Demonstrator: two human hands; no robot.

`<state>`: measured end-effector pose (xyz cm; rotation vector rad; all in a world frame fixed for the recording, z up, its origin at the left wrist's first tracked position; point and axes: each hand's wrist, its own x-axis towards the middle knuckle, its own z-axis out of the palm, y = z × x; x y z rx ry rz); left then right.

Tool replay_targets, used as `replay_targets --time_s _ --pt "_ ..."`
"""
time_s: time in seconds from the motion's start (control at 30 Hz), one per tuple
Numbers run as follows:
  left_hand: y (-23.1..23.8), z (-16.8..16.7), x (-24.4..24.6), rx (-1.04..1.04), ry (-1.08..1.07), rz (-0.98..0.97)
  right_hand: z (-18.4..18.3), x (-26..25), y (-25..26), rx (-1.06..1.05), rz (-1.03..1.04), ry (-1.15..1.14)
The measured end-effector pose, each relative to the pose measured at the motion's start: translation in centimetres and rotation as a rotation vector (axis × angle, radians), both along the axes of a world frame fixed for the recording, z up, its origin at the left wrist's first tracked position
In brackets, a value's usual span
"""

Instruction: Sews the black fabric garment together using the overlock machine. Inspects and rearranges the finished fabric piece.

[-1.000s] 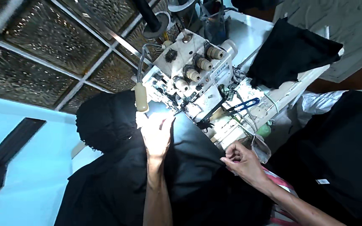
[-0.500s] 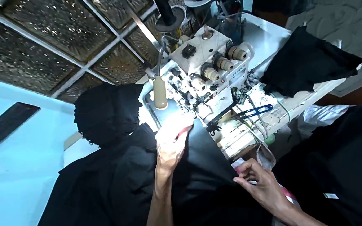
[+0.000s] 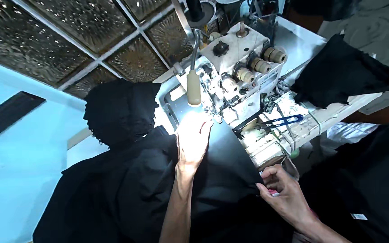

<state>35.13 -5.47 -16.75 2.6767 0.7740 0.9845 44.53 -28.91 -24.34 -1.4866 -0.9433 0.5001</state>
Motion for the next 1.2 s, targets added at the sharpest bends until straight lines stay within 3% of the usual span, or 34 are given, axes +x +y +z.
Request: replay_targets --time_s 0.17,0.33,0.57,0.73,0.93,1.03,1.2 --pt "-3.8 0.3 -1.2 0.222 0.012 0.113 0.4 0.8 2.3 0.053 0.049 0.045" --pt "-8.5 0.0 -1.9 0.068 0.135 0.141 1.6 1.5 5.7 0.069 0.074 0.000" --pt "-4.1 -0.6 -1.1 0.004 0.130 0.150 2.1 2.1 9.9 0.149 -0.106 -0.517" --pt "-1.2 -0.1 -0.7 -0.053 0.217 0.179 3.4 2.4 10.7 0.050 -0.133 -0.768" --pt "0.2 1.1 -1.4 -0.249 0.245 0.273 3.7 2.2 10.4 -0.002 -0.139 -0.843" --pt "1.8 -0.3 -1.4 -0.051 0.080 0.221 4.1 2.5 10.0 -0.046 -0.068 -0.817" --pt "1.8 -0.7 -1.6 0.015 0.043 0.420 4.3 3.7 8.1 -0.026 -0.038 -0.730"
